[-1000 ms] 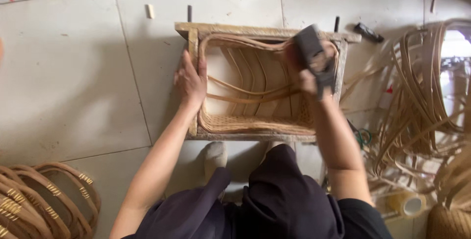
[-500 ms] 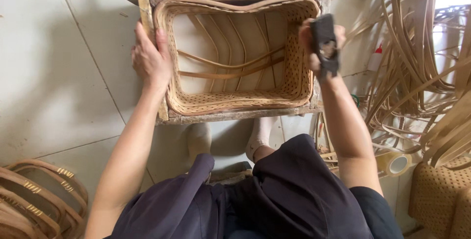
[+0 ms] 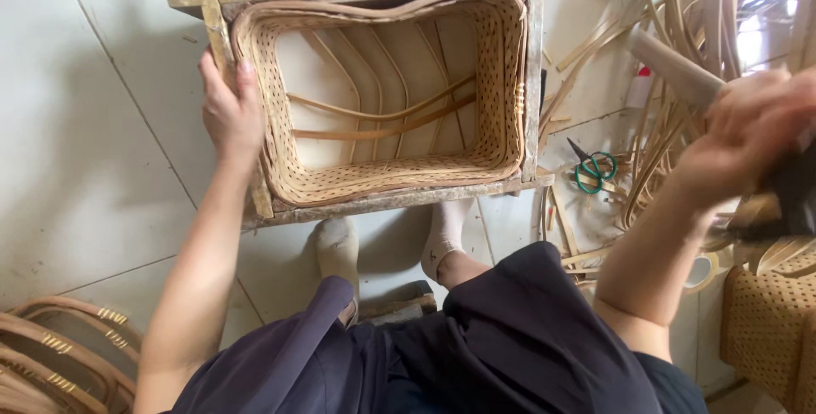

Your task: The person inserts thin wooden strips into a rectangular basket frame and secures them by tapping with a hammer. They repeatedly adjust the strips and hammer the edges to fit the frame.

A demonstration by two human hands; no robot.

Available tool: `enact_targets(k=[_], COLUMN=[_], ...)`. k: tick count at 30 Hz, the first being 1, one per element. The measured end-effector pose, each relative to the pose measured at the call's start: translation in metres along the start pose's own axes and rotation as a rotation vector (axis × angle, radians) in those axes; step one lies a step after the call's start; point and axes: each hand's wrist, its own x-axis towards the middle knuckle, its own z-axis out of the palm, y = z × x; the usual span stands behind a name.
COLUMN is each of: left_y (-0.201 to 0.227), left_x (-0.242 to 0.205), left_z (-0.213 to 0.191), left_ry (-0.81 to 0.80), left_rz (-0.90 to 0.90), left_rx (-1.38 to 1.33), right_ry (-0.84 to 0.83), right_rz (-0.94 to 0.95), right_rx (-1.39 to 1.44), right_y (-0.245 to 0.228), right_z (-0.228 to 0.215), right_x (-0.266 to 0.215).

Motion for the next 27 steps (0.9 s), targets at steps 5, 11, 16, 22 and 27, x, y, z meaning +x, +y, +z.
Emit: enact_targets(k=[5,11,16,22,27], left_y=[-0.049,-0.126,-0.134,-0.127,-0.152], left_x=[0.016,0.015,0.025,0.042,0.057], left_z=[-0.008,-0.001,-0.013,-0.009,0.021], left_ry=[-0.064,-0.274,-0.471,-0.604,-0.626], left_rz=[-0.020,-0.116,-0.216,-0.196,-0.045], left_rx=[-0.457,-0.263,-0.403,-0.332,-0.393], right_ry=[-0.040,-0.160,-0.092,-0.379,-0.870], right_rz=[0.209,0.523,0.373,0.468,0.556], right_rx=[-0.284,-0.713,-0.848,-0.356,-0.436], right_y=[0.084,0.202,0.217,0.179,0.185], right_z=[0.016,0.006,0.008,0.071,0.109], right_x=[-0.052,-0.161,-0.173,-0.131,-0.098])
